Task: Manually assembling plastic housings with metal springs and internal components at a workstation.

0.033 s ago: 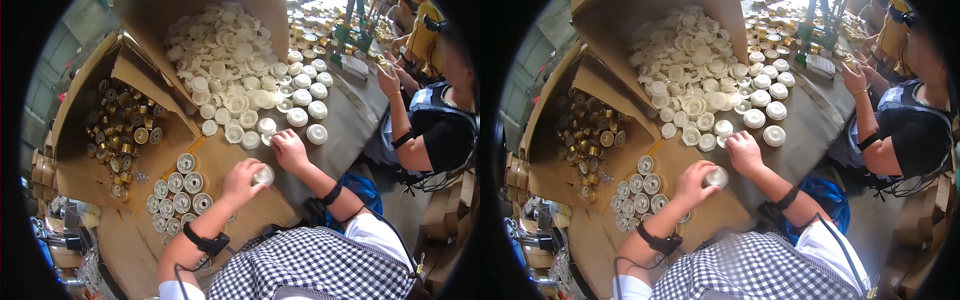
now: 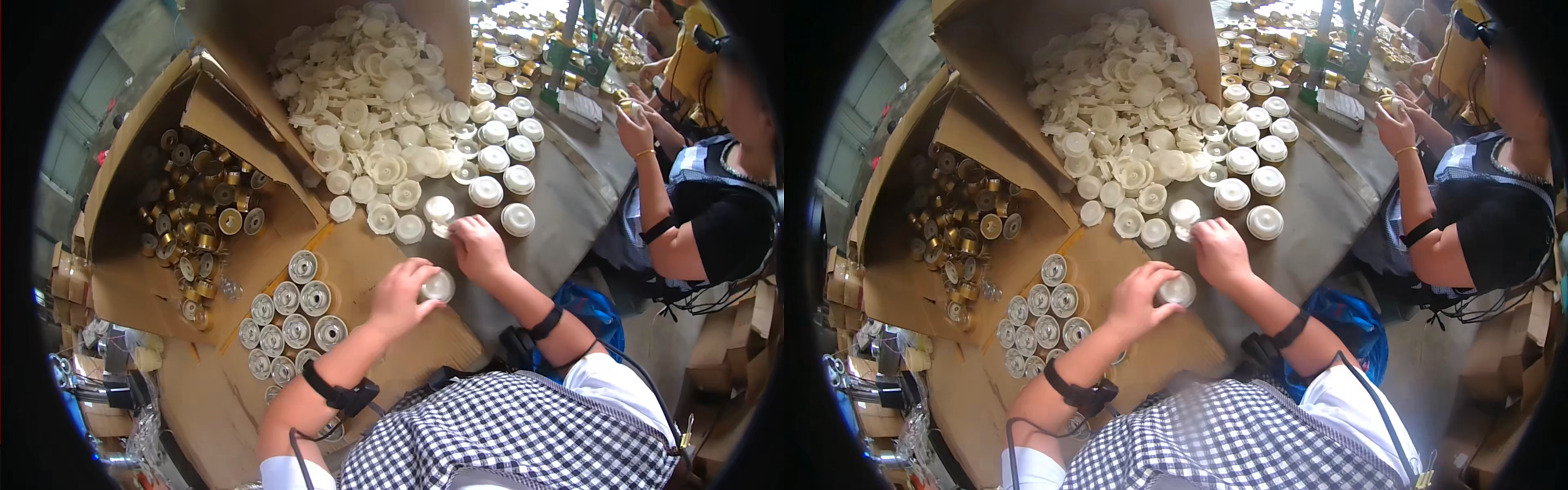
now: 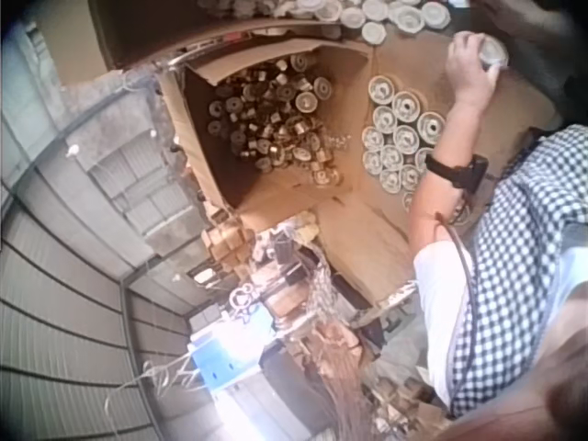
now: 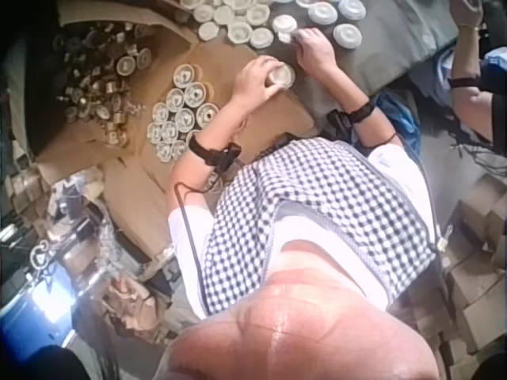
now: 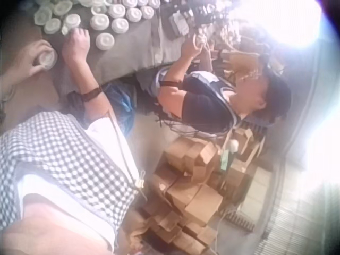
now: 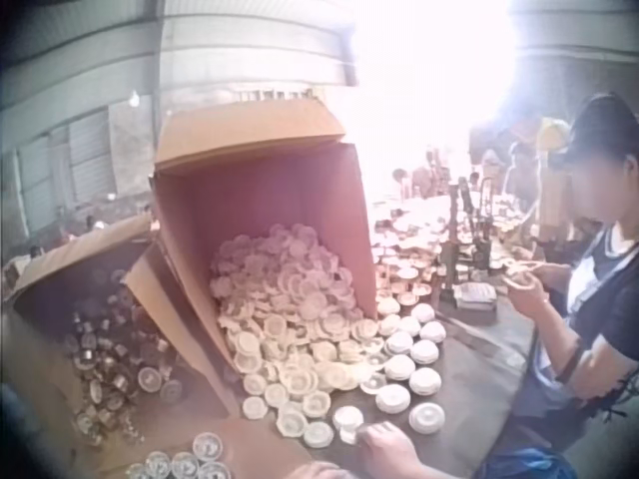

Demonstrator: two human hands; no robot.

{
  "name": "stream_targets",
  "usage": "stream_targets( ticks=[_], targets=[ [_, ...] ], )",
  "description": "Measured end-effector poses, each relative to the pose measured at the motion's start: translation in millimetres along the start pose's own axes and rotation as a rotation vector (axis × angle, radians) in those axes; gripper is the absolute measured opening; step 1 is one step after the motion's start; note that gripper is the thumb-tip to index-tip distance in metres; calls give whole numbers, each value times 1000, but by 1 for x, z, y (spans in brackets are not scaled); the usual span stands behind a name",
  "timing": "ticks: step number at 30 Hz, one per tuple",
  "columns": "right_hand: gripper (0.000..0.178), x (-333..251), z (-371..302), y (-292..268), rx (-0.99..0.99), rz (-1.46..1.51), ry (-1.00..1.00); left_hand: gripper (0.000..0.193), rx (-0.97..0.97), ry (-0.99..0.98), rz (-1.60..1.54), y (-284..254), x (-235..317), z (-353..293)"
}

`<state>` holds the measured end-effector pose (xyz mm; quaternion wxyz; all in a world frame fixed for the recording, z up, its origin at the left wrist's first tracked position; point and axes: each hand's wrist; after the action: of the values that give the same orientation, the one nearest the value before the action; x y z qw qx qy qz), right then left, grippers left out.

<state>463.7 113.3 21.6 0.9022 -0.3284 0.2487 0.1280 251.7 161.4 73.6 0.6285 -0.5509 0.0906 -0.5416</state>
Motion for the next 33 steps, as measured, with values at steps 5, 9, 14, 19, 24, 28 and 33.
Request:
stream_targets(
  ticks=[5, 9, 14, 19, 24, 28, 33],
  targets=[
    [14, 14, -19, -58, -89, 73, 518, 57, -75, -70, -203, 12, -4, 42],
    [26, 11, -34, -74, 5, 2, 476, 59, 55, -22, 274, 22, -54, 63],
    [43, -1, -35, -67, -35, -158, 249, 53, 39, -8, 247, 28, -65, 63],
    [48, 4, -26, -58, -102, -272, 257, 43, 58, -109, 51, 4, -58, 47],
    [49, -7, -15, -68, -10, -270, 226, 35, 54, 77, 161, -1, -61, 41],
    [49, -29, -9, -79, 117, -158, 187, 36, 44, 73, 154, 20, -59, 39],
    [48, -67, -18, -91, 88, 37, 167, 40, 37, 18, 213, 34, -48, 51]
  ],
)
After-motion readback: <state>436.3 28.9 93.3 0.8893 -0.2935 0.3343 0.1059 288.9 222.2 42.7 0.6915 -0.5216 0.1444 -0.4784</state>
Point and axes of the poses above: each hand's wrist, its own z-axis towards the middle knuckle, its own y-axis out of the palm, x = y × z, and after that the axes turned 14 degrees about x, right-handed
